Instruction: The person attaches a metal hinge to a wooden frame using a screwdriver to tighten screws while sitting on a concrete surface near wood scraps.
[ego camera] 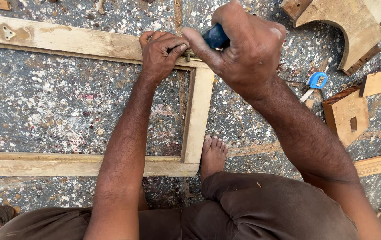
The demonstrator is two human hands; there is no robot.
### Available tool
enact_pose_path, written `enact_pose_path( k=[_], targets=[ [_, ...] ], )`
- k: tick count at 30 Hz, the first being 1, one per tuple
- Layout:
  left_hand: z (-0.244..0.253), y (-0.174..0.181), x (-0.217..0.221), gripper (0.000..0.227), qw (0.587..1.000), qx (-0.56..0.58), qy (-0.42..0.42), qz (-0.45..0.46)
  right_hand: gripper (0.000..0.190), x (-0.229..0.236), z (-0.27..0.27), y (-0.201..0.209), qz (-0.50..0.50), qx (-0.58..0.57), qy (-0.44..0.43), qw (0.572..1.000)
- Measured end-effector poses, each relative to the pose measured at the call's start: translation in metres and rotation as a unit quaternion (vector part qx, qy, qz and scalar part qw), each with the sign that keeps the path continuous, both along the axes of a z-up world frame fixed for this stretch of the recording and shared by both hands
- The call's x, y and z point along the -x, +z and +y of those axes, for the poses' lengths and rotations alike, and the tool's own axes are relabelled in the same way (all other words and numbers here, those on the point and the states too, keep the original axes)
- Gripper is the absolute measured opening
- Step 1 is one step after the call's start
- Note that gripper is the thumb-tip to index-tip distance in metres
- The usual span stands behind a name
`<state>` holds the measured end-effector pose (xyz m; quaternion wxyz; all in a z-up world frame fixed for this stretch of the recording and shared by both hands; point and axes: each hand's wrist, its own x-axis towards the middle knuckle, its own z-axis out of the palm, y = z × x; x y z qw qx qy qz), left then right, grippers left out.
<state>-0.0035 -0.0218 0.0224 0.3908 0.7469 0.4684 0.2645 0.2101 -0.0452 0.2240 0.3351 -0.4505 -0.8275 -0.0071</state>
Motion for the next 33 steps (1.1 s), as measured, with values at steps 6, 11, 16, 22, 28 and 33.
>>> enact_pose_path(
  k=[6, 11, 16, 22, 28, 33],
  targets=[
    [0.0, -0.006, 0.002, 0.01, 1.0, 0.009, 0.0, 0.004, 0.038, 0.009, -0.002, 0.004, 0.019, -0.002, 0.014, 1.0],
    [-0.002, -0.003, 0.004, 0.01, 1.0, -0.002, 0.004, -0.019, 0.039, 0.013, -0.002, -0.006, -0.004, -0.042, 0.025, 0.999],
    [-0.002, 0.004, 0.002, 0.012, 0.999, 0.033, 0.004, -0.023, 0.035, -0.001, 0.011, -0.022, -0.017, -0.047, -0.02, 0.999],
    [-0.001, 0.002, 0.005, 0.03, 0.999, 0.019, -0.011, -0.046, 0.033, -0.013, 0.007, -0.012, 0.018, -0.038, -0.013, 0.999],
    [-0.001, -0.001, 0.006, 0.045, 0.999, 0.007, -0.02, -0.042, 0.035, -0.01, 0.006, -0.006, 0.028, -0.023, -0.006, 0.999],
    [-0.001, 0.0, 0.005, 0.044, 0.999, 0.001, -0.011, -0.048, 0.035, -0.011, 0.004, -0.007, 0.036, -0.016, -0.004, 0.999]
  ],
)
